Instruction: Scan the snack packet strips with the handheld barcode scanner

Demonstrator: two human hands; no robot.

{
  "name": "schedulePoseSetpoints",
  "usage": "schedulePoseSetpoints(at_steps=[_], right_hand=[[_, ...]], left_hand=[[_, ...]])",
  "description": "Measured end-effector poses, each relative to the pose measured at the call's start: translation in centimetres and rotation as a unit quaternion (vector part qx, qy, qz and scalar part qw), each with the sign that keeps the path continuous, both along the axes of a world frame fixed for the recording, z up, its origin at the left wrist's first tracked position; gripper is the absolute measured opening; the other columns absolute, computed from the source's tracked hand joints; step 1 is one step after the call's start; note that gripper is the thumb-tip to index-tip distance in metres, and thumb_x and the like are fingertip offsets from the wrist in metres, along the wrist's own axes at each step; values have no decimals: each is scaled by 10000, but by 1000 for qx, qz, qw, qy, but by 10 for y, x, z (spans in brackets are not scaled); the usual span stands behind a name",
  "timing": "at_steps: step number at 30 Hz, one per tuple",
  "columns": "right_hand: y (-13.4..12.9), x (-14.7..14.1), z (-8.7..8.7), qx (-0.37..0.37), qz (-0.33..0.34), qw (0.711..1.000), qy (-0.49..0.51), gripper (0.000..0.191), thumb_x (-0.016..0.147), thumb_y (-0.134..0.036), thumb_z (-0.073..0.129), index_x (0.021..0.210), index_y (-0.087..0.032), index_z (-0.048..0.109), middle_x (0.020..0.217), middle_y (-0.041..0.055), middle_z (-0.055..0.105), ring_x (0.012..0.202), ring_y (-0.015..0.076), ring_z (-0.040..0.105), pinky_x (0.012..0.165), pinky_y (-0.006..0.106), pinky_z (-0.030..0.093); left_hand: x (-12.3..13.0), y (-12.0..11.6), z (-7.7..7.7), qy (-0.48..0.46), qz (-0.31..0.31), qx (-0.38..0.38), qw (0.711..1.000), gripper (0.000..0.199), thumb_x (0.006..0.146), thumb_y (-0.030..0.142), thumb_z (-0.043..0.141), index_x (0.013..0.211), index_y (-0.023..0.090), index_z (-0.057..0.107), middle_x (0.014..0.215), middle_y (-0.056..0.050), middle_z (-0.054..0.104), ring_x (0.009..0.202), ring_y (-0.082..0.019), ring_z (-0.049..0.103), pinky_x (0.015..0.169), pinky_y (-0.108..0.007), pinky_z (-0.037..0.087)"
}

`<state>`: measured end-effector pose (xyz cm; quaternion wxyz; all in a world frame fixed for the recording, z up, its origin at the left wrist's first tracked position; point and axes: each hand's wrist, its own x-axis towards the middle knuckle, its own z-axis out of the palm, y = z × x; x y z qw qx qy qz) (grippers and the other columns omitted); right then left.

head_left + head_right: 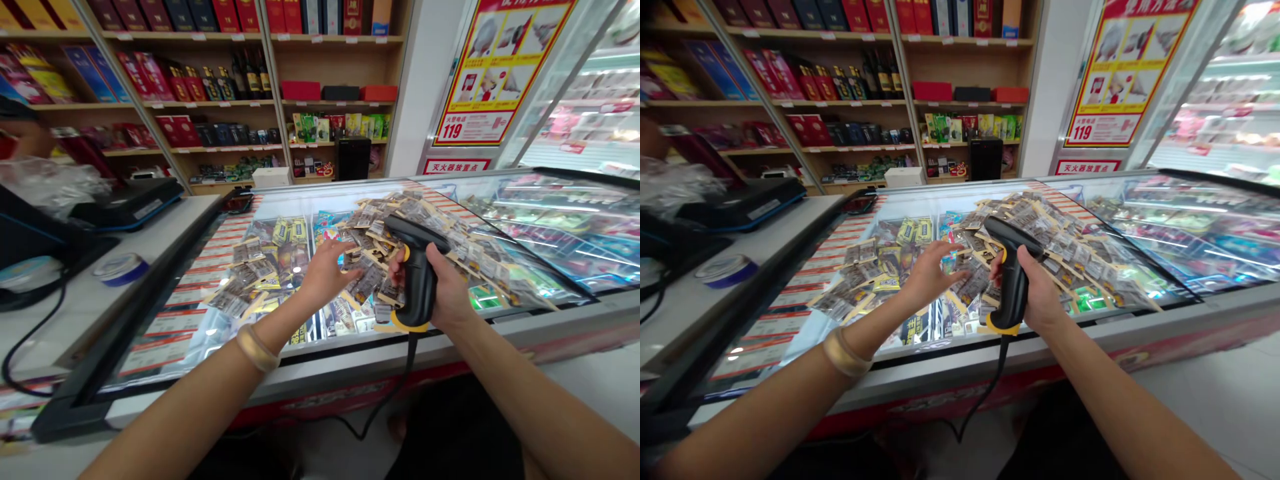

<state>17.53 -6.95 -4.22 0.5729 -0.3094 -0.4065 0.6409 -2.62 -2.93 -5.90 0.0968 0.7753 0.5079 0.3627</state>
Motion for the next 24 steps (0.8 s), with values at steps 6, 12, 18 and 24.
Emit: schedulePoseSetpoints(at_steps=[6, 12, 18, 24], right_hand=[[0, -20, 8, 7, 10, 1000, -11, 460, 724, -656, 690, 768, -198, 681, 711, 30, 631, 658, 159, 589, 608, 267, 500], [10, -81, 19, 23, 80, 996, -7, 485, 685, -663, 716, 751, -183, 686, 705, 24, 640, 655, 141, 583, 608, 249, 471], [22, -136, 9, -23, 145, 989, -21, 543, 572, -701, 766, 700, -184, 664, 661, 16, 640, 616, 139, 573, 575, 254, 445], [17, -136, -6, -68, 164, 983, -47, 507, 590, -656, 784, 686, -174, 656, 659, 22, 637, 611, 137, 563, 562, 254, 426]], left_hand=[[-43, 1, 17, -54, 50, 3, 997, 399, 771, 317, 758, 1145, 203, 677, 1122, -93, 671, 978, -216, 648, 894, -391, 533], [-146, 18, 31, -63, 303, -41, 950, 445, 808, 389, 668, 1185, 153, 658, 1163, -132, 703, 1042, -262, 665, 928, -381, 505], [-189, 19, 13, 51, 380, -187, 904, 756, 769, 608, 632, 1376, 171, 526, 1208, -160, 698, 1150, -335, 640, 931, -389, 489], [-187, 24, -3, -11, 322, -153, 934, 663, 674, 426, 740, 1285, 210, 600, 1067, -80, 739, 956, -255, 686, 774, -305, 503]])
